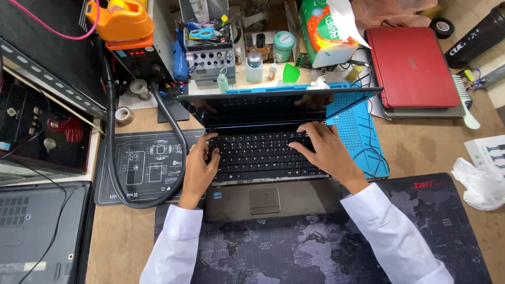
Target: Disassembling a laptop by removing screws and the battery to access internal components
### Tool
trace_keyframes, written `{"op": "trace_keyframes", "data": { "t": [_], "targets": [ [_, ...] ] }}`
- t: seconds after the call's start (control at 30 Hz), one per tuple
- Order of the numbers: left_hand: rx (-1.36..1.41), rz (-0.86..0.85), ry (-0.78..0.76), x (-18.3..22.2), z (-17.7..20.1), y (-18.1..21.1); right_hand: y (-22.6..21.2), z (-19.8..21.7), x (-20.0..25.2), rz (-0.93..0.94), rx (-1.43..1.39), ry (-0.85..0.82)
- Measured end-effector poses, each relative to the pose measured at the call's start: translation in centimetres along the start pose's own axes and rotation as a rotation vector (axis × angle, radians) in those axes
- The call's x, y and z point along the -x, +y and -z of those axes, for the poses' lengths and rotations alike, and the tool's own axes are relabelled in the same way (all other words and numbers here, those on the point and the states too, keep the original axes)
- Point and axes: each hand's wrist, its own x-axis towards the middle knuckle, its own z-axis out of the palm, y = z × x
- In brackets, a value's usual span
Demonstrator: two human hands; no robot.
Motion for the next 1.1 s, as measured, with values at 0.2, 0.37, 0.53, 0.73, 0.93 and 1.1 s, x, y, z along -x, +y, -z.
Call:
{"op": "trace_keyframes", "data": {
  "t": [0.2, 0.37, 0.53, 0.73, 0.93, 1.1],
  "targets": [
    [-0.063, -0.014, 0.018, 0.4, -0.6, -0.1, 1.1, -2.8, 1.0, 0.018, -0.019, 0.024],
    [-0.311, -0.12, 0.117, 0.7, -2.0, -1.1, 1.6, -4.2, 1.7, 0.024, 0.016, 0.018],
    [-0.673, -0.29, 0.246, 0.6, -4.1, -3.2, 1.7, -4.6, 1.9, 0.03, 0.03, 0.019],
    [-0.889, -0.35, 0.285, 1.0, -4.5, -2.8, 0.9, -4.5, 2.1, 0.087, 0.137, 0.055],
    [-0.925, -0.36, 0.297, 2.1, -4.2, -1.1, -1.6, -3.8, 3.1, -0.055, 0.152, -0.001],
    [-0.936, -0.338, 0.272, 2.7, -4.4, -0.6, -2.9, -3.5, 3.3, -0.092, 0.168, 0.058]
  ]
}}
